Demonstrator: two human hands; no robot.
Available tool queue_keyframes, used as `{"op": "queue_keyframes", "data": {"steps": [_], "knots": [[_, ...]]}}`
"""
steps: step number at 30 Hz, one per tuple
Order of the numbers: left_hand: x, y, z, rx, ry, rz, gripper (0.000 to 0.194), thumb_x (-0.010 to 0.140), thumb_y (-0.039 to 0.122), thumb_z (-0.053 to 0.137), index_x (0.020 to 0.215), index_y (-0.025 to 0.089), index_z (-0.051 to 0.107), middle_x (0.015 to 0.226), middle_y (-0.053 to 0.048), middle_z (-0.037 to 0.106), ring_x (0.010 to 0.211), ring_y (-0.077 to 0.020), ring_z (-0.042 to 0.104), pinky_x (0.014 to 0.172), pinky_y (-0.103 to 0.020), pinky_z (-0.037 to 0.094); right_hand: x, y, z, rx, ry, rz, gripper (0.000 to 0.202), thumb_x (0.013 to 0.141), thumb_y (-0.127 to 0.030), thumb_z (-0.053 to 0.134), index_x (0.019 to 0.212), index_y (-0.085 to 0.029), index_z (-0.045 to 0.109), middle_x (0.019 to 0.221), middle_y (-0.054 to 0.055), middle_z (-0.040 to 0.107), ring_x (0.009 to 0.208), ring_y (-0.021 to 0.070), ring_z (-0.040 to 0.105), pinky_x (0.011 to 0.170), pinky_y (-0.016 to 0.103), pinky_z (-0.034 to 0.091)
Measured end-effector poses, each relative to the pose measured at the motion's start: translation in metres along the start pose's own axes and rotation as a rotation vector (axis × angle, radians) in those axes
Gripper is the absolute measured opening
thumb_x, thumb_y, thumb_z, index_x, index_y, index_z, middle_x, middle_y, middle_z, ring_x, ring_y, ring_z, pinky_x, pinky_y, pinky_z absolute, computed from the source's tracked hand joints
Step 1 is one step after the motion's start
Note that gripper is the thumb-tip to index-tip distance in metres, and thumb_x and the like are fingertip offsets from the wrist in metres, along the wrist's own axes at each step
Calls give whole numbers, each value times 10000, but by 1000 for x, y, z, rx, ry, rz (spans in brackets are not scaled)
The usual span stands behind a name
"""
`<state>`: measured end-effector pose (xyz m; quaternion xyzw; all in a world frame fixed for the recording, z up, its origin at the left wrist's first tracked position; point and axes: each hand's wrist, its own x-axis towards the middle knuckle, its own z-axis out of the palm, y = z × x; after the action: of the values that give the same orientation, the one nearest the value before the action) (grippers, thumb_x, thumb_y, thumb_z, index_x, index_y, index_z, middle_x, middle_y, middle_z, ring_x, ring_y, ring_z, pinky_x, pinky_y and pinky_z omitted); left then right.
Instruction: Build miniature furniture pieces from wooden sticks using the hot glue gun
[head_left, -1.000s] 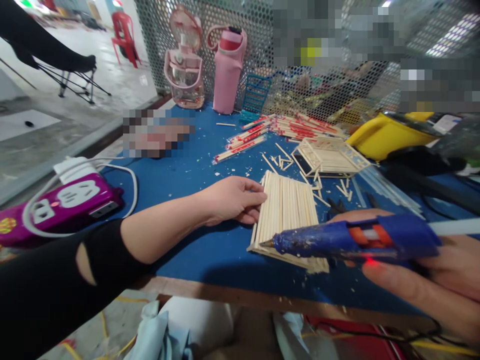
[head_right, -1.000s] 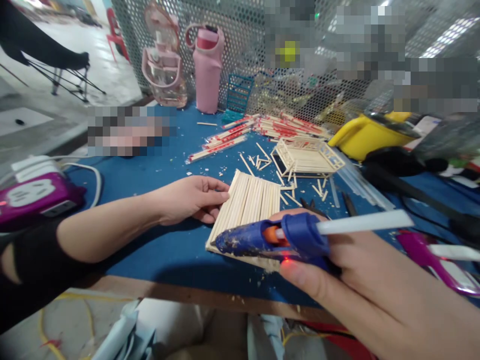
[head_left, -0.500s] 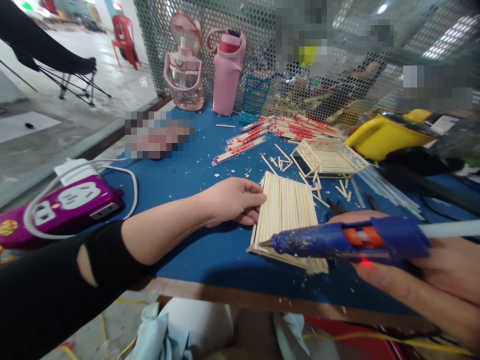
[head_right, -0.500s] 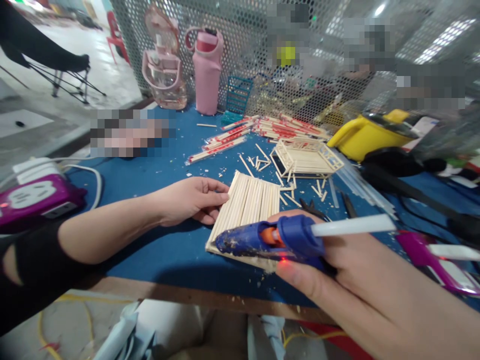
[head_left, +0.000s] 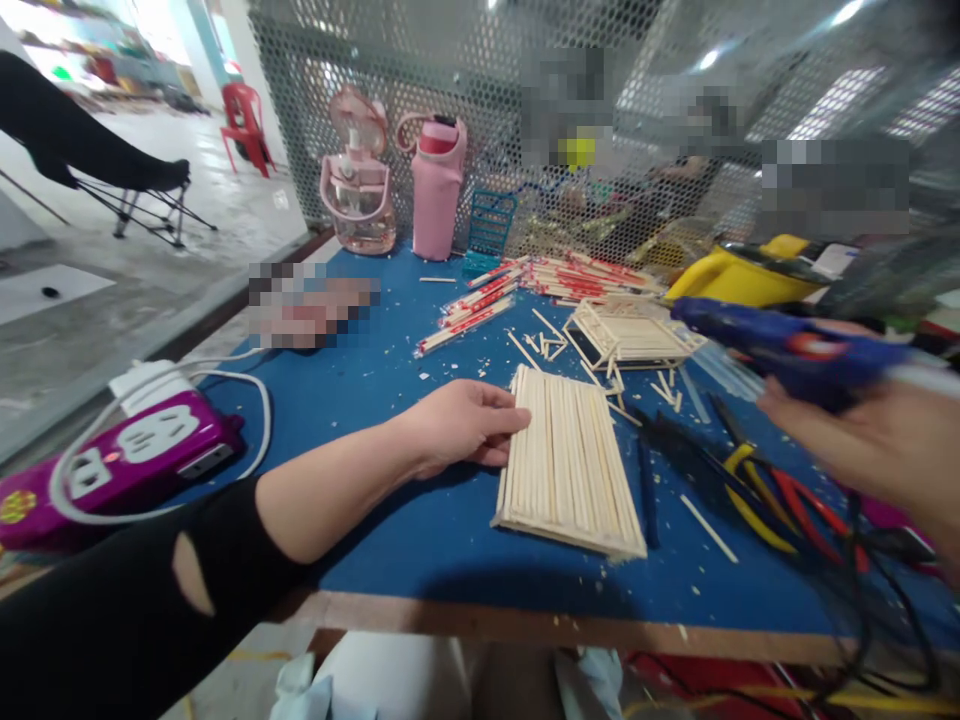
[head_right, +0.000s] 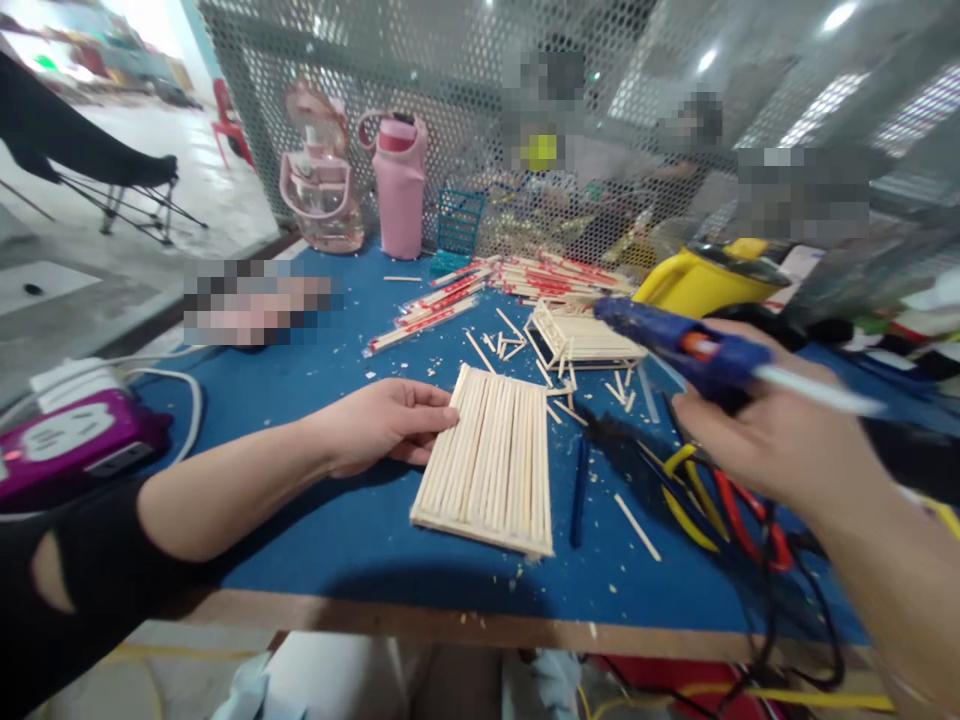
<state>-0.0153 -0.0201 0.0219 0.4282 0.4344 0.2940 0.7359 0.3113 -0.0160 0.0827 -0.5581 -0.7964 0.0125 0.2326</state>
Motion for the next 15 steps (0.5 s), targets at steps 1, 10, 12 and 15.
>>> {"op": "queue_keyframes", "data": {"steps": [1, 10, 12, 15], "knots": [[0, 0, 0, -2, 0, 12, 126, 752, 240, 653, 804, 130, 618, 583, 52, 519, 493, -31, 433, 574, -194, 439, 12, 5, 6, -186, 109, 35, 591, 725, -224, 540, 1306, -256, 437, 1225, 98, 579, 1130, 380, 524, 951, 466, 418], [-17, 17, -2, 194, 84, 524, 216, 781, 280, 632, 973, 182, 645, 909, -33, 680, 823, -143, 611, 772, -268, 469, 58, 46, 59, -423, -3, -94, 544, 721, -119, 436, 1264, -85, 445, 1263, 207, 513, 1192, 319, 480, 984, 428, 394], [-19, 17, -2, 308, 135, 633, 199, 808, 265, 595, 976, 184, 664, 943, -40, 691, 877, -166, 612, 812, -275, 461, 59, 47, 65, -344, -36, -132, 611, 685, -127, 466, 1295, -105, 423, 1300, 177, 507, 1220, 307, 465, 1014, 443, 378], [-20, 13, 0, 444, 188, 671, 199, 836, 280, 554, 957, 189, 683, 930, -38, 699, 874, -183, 613, 790, -275, 463, 56, 39, 64, -267, -88, -131, 706, 620, -126, 512, 1320, -126, 416, 1348, 161, 485, 1253, 309, 441, 1040, 446, 361]]}}
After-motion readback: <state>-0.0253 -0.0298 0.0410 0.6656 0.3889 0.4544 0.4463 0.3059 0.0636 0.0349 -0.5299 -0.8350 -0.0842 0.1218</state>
